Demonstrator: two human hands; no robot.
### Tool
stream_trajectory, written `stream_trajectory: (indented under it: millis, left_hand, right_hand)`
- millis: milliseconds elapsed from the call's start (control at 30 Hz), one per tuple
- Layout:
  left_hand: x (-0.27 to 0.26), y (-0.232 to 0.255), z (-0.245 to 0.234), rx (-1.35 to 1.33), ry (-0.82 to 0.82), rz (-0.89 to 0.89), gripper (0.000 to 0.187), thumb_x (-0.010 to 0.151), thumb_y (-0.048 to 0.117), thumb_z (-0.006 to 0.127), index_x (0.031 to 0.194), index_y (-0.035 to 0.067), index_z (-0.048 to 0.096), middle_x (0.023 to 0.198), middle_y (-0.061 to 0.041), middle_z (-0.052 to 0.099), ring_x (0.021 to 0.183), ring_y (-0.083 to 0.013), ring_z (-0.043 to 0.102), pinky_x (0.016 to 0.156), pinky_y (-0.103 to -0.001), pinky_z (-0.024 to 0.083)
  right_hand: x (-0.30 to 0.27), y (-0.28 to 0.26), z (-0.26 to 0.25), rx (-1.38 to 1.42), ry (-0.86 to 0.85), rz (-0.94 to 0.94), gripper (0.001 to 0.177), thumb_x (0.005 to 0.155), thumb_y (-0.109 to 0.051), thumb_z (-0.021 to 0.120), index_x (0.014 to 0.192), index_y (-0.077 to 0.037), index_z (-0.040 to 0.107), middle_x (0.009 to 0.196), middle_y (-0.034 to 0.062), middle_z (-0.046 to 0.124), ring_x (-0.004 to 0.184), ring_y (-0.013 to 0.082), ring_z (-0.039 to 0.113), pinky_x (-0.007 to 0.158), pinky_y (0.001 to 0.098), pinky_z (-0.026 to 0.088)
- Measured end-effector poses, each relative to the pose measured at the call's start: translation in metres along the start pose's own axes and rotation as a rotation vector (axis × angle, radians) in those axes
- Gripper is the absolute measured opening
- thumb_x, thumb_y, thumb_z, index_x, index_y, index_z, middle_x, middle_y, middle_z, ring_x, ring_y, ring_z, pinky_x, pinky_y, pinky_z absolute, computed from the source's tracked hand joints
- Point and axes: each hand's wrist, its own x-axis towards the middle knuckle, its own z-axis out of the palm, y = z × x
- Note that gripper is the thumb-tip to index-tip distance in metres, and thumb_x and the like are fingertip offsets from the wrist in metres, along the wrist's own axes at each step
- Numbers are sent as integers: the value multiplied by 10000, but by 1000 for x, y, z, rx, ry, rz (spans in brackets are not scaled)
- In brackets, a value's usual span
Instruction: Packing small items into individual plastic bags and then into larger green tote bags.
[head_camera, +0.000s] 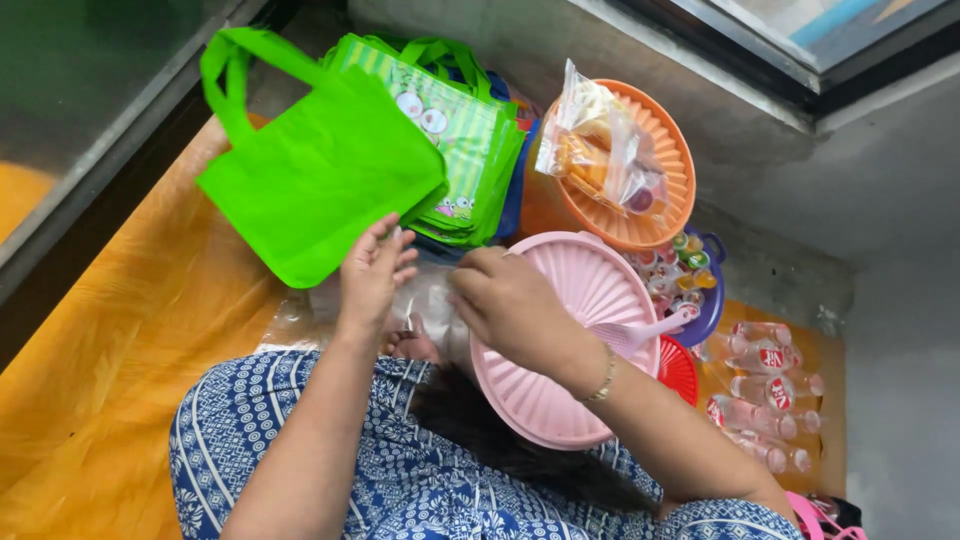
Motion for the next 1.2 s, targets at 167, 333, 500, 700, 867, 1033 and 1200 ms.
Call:
stream_trajectory:
  millis: [167, 333, 500, 700, 867, 1033, 1200]
  left_hand:
    - [32, -48, -28, 392, 253, 160, 359, 696, 270, 721, 972, 100, 566, 800, -72, 618, 698, -139, 591, 587, -253, 485]
    - [21, -33, -18, 1117, 438, 547, 462, 540, 166, 759, 943, 146, 535, 927, -9, 459, 913, -257, 458, 777, -413, 374]
    - [32, -37, -17, 1241, 454, 607, 804, 501, 149, 796, 1178, 34, 377, 1134, -151, 322, 1045, -353, 305, 886, -522, 241]
    - [54, -53, -32, 1227, 520, 700, 655, 544, 62, 737, 1123, 16, 433, 1100, -148, 373, 978, -348, 427, 829, -484, 350]
    - [66, -62, -37, 1169, 620, 916, 315, 695, 65, 551, 1009, 51, 563, 1015, -92, 543, 869, -270, 570, 725, -354, 449]
    - [18, 11, -6, 844, 527, 1185, 147, 812, 63, 523, 947, 38, 576, 882, -89, 586, 763, -293, 599, 663, -336, 473]
    - [-26, 67, 23, 480, 609, 1137, 105, 883, 92, 468, 938, 20, 522, 744, -118, 551, 646, -284, 574, 604, -315, 468]
  right_hand:
    - [-73, 12, -68, -161, -10, 379, 164, 719, -94, 567, 877, -129, 594, 862, 82, 568, 796, 291, 582, 664, 361, 473]
    - [-143, 37, -66, -376, 31, 594, 262, 664, -20, 555, 884, -149, 620, 909, 95, 549, 799, 295, 571, 682, 369, 476]
    - [-163, 42, -59, -462, 117, 541, 310, 620, -17, 593, 902, -139, 641, 964, 110, 525, 803, 281, 549, 680, 359, 474]
    - [-168, 51, -46, -467, 135, 535, 254, 660, -71, 596, 895, -154, 644, 918, 103, 520, 813, 267, 537, 698, 349, 459]
    - [-172, 58, -38, -430, 139, 575, 230, 678, -81, 602, 896, -143, 645, 912, 100, 517, 849, 265, 536, 717, 338, 458]
    - [-181, 68, -26, -471, 168, 567, 281, 619, -139, 650, 899, -160, 634, 879, 76, 499, 810, 266, 526, 701, 355, 451]
    - [-163, 49, -42, -487, 217, 540, 384, 581, -183, 682, 961, -167, 631, 920, 83, 493, 860, 272, 499, 704, 358, 423]
